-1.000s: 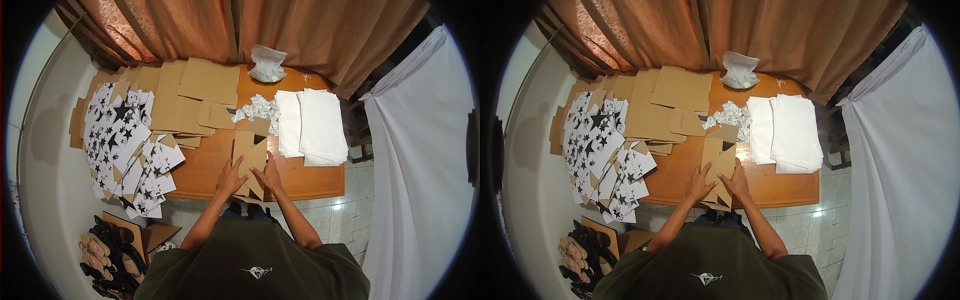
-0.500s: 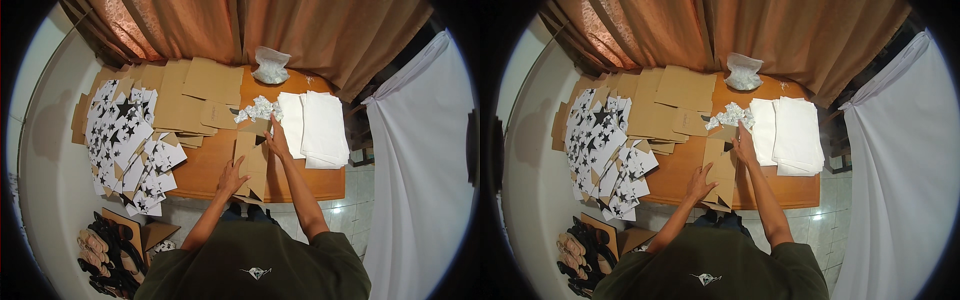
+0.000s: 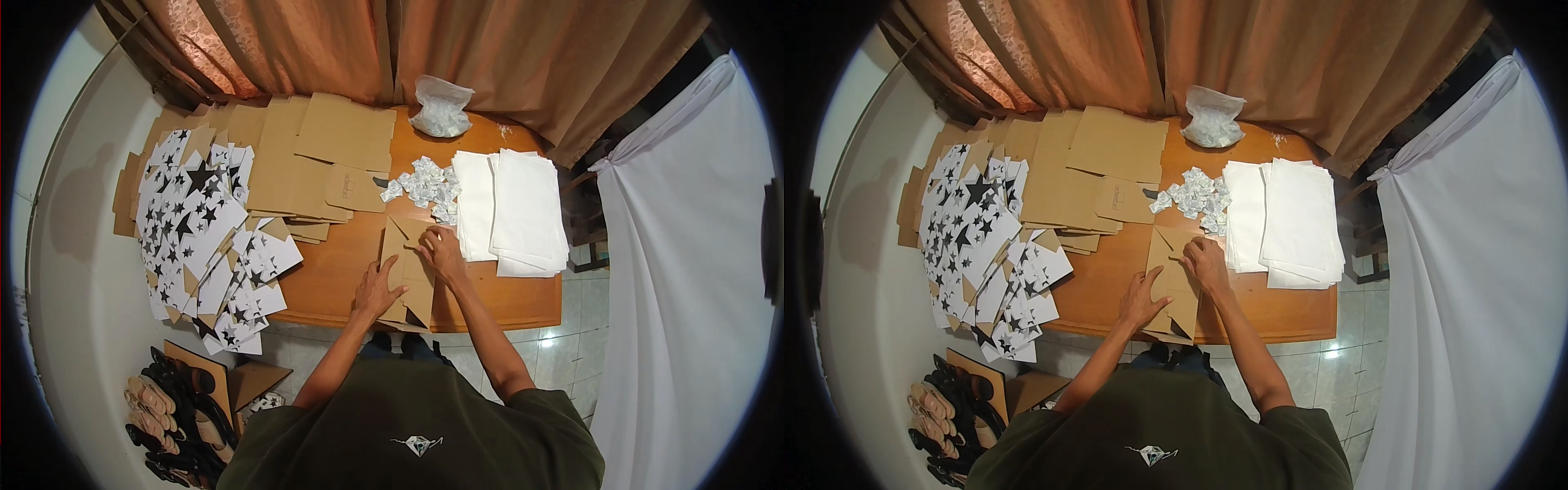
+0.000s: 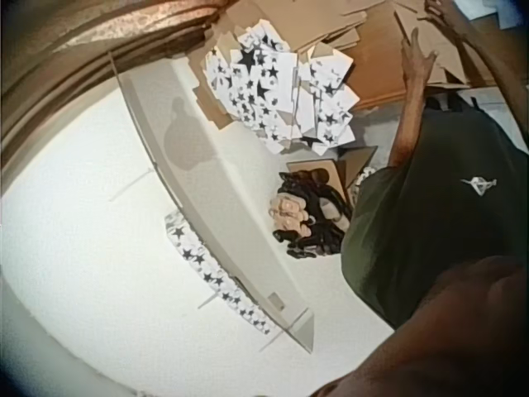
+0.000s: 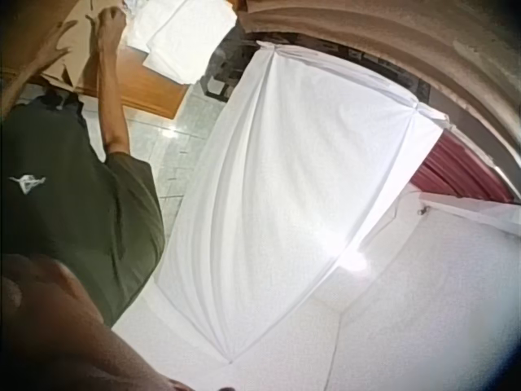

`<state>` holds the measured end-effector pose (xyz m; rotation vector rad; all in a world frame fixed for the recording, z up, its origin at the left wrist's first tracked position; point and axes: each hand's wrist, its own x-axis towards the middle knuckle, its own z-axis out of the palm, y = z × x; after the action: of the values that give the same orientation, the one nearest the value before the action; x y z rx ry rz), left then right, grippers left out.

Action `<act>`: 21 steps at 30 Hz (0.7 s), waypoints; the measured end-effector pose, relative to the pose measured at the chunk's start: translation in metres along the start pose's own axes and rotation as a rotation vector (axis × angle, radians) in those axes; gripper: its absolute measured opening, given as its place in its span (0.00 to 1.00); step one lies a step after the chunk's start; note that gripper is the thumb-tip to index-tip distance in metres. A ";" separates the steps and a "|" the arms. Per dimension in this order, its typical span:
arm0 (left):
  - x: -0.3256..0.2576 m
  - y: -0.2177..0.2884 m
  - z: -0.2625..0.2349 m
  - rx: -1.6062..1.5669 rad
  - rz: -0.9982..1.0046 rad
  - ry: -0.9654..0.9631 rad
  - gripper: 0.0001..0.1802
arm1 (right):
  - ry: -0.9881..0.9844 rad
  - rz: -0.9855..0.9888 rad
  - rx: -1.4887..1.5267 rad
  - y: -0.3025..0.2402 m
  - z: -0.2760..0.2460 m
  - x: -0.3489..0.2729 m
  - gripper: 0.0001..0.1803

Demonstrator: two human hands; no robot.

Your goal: Folding cardboard boxes and lining them with tissue paper for shoe packaging.

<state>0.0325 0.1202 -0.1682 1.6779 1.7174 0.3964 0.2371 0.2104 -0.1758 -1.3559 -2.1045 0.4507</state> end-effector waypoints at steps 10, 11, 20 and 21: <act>0.010 0.001 -0.001 0.001 0.007 0.013 0.41 | -0.005 0.151 0.000 -0.003 0.008 -0.002 0.26; 0.010 -0.002 0.001 0.001 0.005 0.013 0.41 | -0.007 0.150 0.001 -0.006 0.008 -0.002 0.26; 0.014 -0.006 0.003 0.003 0.022 0.090 0.38 | 0.045 0.153 -0.118 -0.033 -0.001 0.002 0.53; 0.014 -0.002 -0.001 0.005 0.032 0.071 0.40 | -0.022 0.251 -0.065 -0.036 -0.001 0.001 0.57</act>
<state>0.0314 0.1339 -0.1729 1.7148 1.7456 0.4717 0.2119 0.1957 -0.1540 -1.6695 -1.9885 0.5045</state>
